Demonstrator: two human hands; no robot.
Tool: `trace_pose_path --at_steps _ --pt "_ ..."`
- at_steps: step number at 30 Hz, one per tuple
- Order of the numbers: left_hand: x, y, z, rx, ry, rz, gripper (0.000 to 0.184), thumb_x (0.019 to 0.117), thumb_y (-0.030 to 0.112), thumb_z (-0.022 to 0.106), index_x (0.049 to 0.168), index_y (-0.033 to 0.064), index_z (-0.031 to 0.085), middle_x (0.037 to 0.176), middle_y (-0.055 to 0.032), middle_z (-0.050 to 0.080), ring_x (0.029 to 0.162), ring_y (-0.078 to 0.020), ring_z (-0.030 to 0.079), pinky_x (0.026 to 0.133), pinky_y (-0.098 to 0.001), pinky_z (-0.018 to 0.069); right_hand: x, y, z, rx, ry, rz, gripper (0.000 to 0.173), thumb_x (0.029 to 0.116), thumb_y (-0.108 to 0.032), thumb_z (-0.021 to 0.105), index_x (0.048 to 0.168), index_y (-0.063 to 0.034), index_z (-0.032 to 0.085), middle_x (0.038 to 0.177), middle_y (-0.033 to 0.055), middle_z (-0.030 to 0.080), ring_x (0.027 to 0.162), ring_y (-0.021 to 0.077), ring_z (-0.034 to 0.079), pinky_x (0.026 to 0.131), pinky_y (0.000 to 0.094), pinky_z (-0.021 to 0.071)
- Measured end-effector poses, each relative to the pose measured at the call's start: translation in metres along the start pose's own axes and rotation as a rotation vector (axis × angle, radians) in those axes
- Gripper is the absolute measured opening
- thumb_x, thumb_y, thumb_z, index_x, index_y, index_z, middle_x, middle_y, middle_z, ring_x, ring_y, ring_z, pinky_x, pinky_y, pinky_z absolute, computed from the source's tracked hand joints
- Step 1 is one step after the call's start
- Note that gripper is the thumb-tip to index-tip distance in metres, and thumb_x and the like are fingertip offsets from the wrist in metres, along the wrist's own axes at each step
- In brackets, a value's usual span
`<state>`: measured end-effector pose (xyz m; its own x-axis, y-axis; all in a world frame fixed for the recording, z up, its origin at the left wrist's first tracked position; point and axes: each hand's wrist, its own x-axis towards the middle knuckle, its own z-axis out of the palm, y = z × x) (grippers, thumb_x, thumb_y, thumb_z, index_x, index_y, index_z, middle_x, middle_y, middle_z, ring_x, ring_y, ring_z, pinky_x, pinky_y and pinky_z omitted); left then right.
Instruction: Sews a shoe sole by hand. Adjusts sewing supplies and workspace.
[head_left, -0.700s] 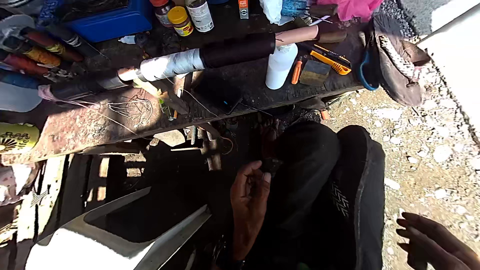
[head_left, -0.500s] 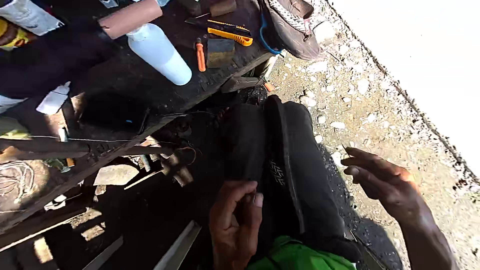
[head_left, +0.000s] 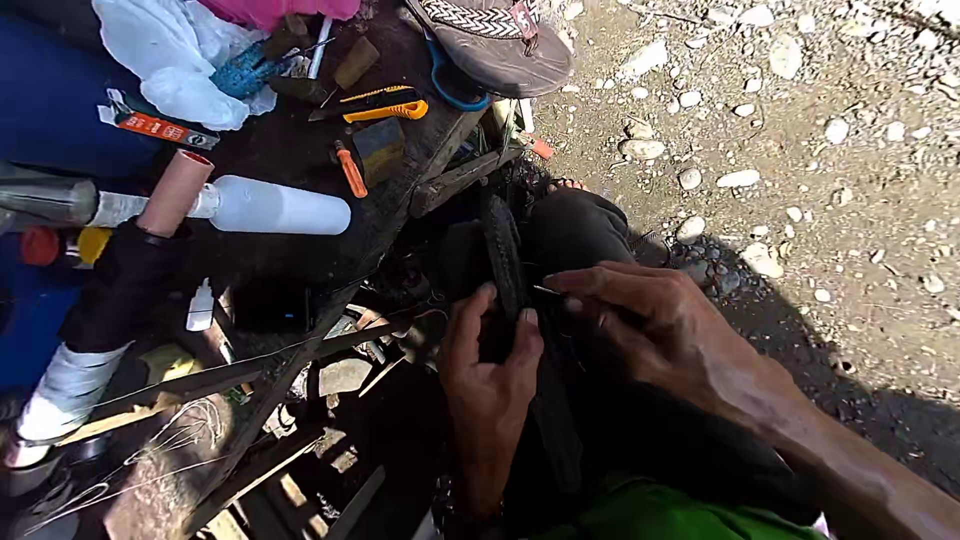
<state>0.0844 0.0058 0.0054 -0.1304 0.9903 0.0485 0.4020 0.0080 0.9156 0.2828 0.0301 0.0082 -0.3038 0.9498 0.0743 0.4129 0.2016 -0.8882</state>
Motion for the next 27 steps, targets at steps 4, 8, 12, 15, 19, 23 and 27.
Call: trace_pose_path --at_steps 4,8,12,15,19,23,27 --pt "0.002 -0.002 -0.003 -0.1 -0.018 -0.027 0.035 0.087 0.005 0.072 0.118 -0.0093 0.066 0.101 -0.012 0.069 0.082 -0.0164 0.069 0.07 -0.028 0.0617 0.013 -0.002 0.011 -0.066 -0.023 -0.02 0.032 0.1038 -0.027 0.049 0.123 -0.0216 0.074 0.096 -0.0022 0.073 0.081 0.0113 0.069 0.066 0.0356 0.0564" --pt "0.005 -0.004 -0.002 -0.123 -0.023 -0.004 0.034 0.0872 0.004 0.07 0.118 -0.0098 0.066 0.098 -0.0121 0.07 0.08 -0.0165 0.069 0.069 -0.0278 0.0609 0.019 0.001 0.013 -0.037 -0.06 -0.008 0.034 0.1029 -0.026 0.048 0.123 -0.0227 0.074 0.096 -0.003 0.073 0.082 0.0117 0.069 0.067 0.0377 0.0562" --pt "0.005 -0.004 -0.001 -0.114 -0.025 0.008 0.033 0.0878 0.004 0.069 0.117 -0.0104 0.066 0.098 -0.0121 0.07 0.08 -0.0166 0.069 0.07 -0.0278 0.0612 0.022 0.002 0.013 -0.02 -0.074 0.003 0.034 0.1033 -0.026 0.047 0.124 -0.023 0.074 0.096 -0.0041 0.073 0.081 0.0101 0.068 0.066 0.0359 0.0554" --pt "0.006 -0.006 -0.001 -0.114 -0.028 0.021 0.033 0.0876 0.005 0.07 0.116 -0.0102 0.066 0.097 -0.0121 0.07 0.081 -0.0168 0.069 0.07 -0.0281 0.061 0.023 0.004 0.012 -0.011 -0.075 -0.009 0.034 0.1035 -0.027 0.047 0.123 -0.0229 0.075 0.094 -0.0044 0.072 0.081 0.0092 0.068 0.066 0.0346 0.055" --pt "0.006 -0.007 0.0 -0.137 -0.026 0.022 0.033 0.0873 0.005 0.07 0.117 -0.0098 0.067 0.097 -0.0117 0.069 0.08 -0.0164 0.069 0.068 -0.0275 0.0607 0.025 0.007 0.009 0.002 -0.082 -0.035 0.033 0.1033 -0.026 0.048 0.122 -0.0221 0.075 0.089 -0.0051 0.07 0.077 0.0072 0.065 0.063 0.0316 0.0534" --pt "0.006 -0.007 0.001 -0.136 -0.022 0.031 0.034 0.0866 0.004 0.07 0.117 -0.0113 0.066 0.097 -0.0111 0.068 0.078 -0.0144 0.068 0.066 -0.0254 0.0607 0.027 0.01 0.005 0.029 -0.116 -0.047 0.033 0.1029 -0.024 0.049 0.123 -0.0214 0.075 0.092 -0.0057 0.071 0.078 0.0056 0.065 0.065 0.0307 0.0537" --pt "0.005 -0.009 0.003 -0.125 -0.019 0.053 0.035 0.0859 0.007 0.071 0.116 -0.0106 0.066 0.096 -0.0103 0.067 0.077 -0.0137 0.068 0.063 -0.0254 0.0601 0.032 0.009 -0.004 -0.003 -0.157 -0.061 0.032 0.1027 -0.024 0.05 0.12 -0.0208 0.076 0.092 -0.0069 0.072 0.078 0.0026 0.065 0.065 0.0269 0.0533"
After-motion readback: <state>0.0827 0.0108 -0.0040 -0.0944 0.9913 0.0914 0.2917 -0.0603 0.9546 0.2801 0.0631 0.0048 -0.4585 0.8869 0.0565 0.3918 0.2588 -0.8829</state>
